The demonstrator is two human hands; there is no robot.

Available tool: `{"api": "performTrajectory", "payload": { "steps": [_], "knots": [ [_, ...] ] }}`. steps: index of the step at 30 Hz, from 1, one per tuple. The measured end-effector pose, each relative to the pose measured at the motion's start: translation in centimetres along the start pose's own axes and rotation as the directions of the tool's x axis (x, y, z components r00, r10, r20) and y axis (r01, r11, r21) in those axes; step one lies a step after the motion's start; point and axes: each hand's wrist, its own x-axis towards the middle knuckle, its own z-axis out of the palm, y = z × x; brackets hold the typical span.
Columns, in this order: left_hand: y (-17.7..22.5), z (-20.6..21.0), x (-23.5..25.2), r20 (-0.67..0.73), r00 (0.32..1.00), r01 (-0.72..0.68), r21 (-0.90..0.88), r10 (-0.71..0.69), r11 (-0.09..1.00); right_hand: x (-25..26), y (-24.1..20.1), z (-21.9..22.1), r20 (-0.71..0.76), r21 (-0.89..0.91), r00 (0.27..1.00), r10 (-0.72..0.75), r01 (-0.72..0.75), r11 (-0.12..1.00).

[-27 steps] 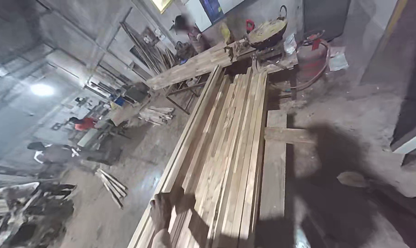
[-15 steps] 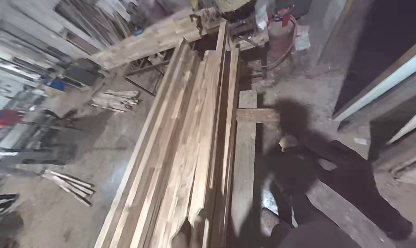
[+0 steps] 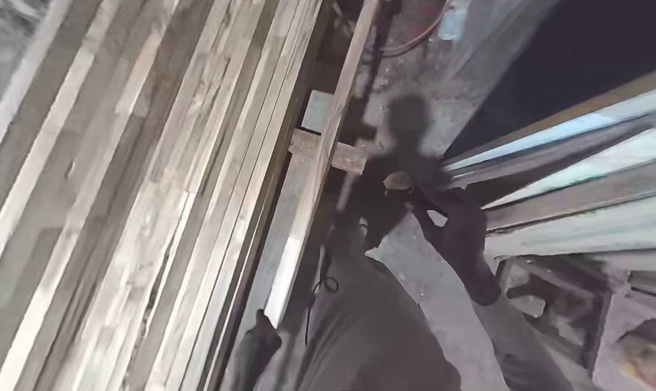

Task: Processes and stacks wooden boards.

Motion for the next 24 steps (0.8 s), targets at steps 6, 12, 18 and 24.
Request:
{"api": "performTrajectory", "payload": {
  "steps": [6,12,18,24],
  "knots": [
    [5.8,-8.5,4.1,0.266,0.931,0.182,0.251,-0.249,0.951,10.5,5.2,1.2,0.031,0.064,0.998,-0.049,0.047,0.997],
    [29.5,-20.0,11.1,-0.550,0.819,-0.279,-0.132,0.164,0.951,24.8,10.0,2.6,0.140,0.074,0.988,-0.067,0.057,0.996],
    [46.8,-24.5,23.3,-0.631,0.749,-0.269,-0.013,0.201,0.963,39.3,14.6,4.3,0.084,0.080,0.994,-0.072,0.066,0.995],
    [51.7,-26.0,26.2,-0.699,0.698,-0.233,-0.021,0.152,0.972,58.7,18.7,8.4,0.108,-0.023,0.982,-0.152,0.155,0.988]
  ]
}}
